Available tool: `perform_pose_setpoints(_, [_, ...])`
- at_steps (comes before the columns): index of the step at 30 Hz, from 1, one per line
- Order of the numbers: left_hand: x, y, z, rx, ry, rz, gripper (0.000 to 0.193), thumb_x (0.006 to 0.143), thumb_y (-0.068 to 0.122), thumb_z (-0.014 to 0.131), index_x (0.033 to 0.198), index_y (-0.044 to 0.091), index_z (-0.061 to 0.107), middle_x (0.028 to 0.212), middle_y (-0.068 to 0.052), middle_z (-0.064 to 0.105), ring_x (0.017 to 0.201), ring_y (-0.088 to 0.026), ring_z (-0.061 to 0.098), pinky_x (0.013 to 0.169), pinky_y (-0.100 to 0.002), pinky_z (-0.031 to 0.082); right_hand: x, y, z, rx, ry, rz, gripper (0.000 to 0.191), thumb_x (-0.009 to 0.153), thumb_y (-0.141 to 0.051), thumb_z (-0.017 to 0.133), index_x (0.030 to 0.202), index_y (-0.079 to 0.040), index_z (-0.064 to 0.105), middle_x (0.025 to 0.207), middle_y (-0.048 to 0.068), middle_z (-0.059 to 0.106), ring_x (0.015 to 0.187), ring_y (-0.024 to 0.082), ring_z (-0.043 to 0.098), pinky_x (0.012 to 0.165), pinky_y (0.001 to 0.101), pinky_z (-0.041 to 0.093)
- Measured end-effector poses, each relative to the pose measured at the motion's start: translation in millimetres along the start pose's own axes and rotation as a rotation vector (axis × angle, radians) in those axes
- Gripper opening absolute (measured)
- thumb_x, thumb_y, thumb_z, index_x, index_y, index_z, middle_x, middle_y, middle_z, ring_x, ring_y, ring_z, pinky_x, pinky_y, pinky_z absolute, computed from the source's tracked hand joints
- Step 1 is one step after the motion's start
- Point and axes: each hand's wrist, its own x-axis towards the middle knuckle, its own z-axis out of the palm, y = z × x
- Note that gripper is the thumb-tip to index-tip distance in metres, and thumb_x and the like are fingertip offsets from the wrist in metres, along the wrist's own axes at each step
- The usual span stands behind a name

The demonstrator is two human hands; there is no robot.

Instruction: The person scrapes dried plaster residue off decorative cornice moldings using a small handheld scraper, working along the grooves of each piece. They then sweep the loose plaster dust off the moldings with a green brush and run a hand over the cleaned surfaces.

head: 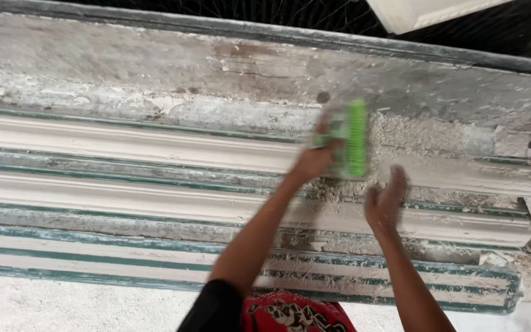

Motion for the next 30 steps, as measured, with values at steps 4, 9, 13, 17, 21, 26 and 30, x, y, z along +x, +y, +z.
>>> perform_pose_setpoints(4, [-115, 94, -143, 0.288, 0.246, 0.515, 0.054, 0.114, 0.022, 0.039, 0.165, 0.024, 0.021, 0.171, -0.019, 0.015, 0.152, -0.038, 0.037, 0.099, -0.049, 0.066, -11, 31, -26, -0.11, 0.105, -0.166, 0.043, 0.108, -0.02, 0.044, 0.144, 0.004, 0.045, 0.155, 0.026, 0.046, 0.152, 0.043, 0.038, 0.133, 0.0588, 0.024])
perform_pose_setpoints(9, [-224, 159, -218, 0.587, 0.758, 0.437, 0.052, 0.115, 0.022, 0.051, 0.157, 0.014, 0.022, 0.144, -0.02, 0.051, 0.123, -0.034, 0.064, 0.094, -0.052, 0.064, -17, 29, -23, -0.086, 0.176, -0.156, 0.038, 0.106, -0.017, 0.044, 0.135, 0.005, 0.054, 0.144, 0.024, 0.057, 0.142, 0.04, 0.051, 0.124, 0.0515, 0.039])
perform_pose_setpoints(13, [-166, 76, -112, 0.92, 0.751, 0.402, 0.069, 0.113, 0.056, 0.019, 0.164, 0.009, 0.025, 0.151, -0.022, 0.048, 0.127, -0.03, 0.059, 0.093, -0.045, 0.06, -21, 27, -29, -0.121, 0.129, -0.198, 0.039, 0.104, -0.015, 0.045, 0.135, 0.006, 0.056, 0.144, 0.025, 0.058, 0.141, 0.042, 0.051, 0.121, 0.0536, 0.04])
perform_pose_setpoints(17, [-79, -45, 51, 0.237, 0.227, 0.024, 0.07, 0.102, 0.035, 0.057, 0.162, 0.012, 0.03, 0.132, -0.026, 0.065, 0.102, -0.028, 0.071, 0.083, -0.04, 0.064, -19, 36, -26, -0.031, 0.121, -0.213, 0.038, 0.105, -0.013, 0.042, 0.135, 0.007, 0.054, 0.145, 0.027, 0.055, 0.141, 0.041, 0.049, 0.12, 0.0525, 0.04])
perform_pose_setpoints(21, [-60, -75, 91, 0.212, -0.101, 0.033, 0.075, 0.093, 0.014, 0.056, 0.163, 0.013, 0.03, 0.156, -0.021, 0.051, 0.091, -0.038, 0.072, 0.085, -0.05, 0.066, -11, 60, -35, 0.062, 0.256, -0.231, 0.027, 0.113, -0.012, 0.04, 0.128, 0.001, 0.058, 0.139, 0.021, 0.061, 0.141, 0.035, 0.053, 0.125, 0.0533, 0.042])
perform_pose_setpoints(26, [-156, 33, -78, 0.462, 0.204, 0.371, 0.058, 0.104, 0.008, 0.057, 0.158, 0.014, 0.037, 0.168, -0.015, 0.032, 0.12, -0.023, 0.061, 0.105, -0.043, 0.063, -32, 89, -80, 0.427, 0.107, 0.237, 0.034, 0.112, -0.02, 0.052, 0.134, 0.005, 0.053, 0.122, 0.021, 0.067, 0.112, 0.028, 0.068, 0.095, 0.0404, 0.059])
perform_pose_setpoints(30, [-271, 121, -192, 0.297, 0.652, 0.506, 0.05, 0.108, 0.018, 0.046, 0.155, 0.013, 0.029, 0.136, -0.017, 0.054, 0.11, -0.031, 0.068, 0.078, -0.046, 0.07, -62, 89, -100, 0.552, 0.043, 0.24, 0.033, 0.111, -0.027, 0.061, 0.126, 0.003, 0.06, 0.102, 0.017, 0.071, 0.096, 0.024, 0.074, 0.083, 0.0367, 0.063])
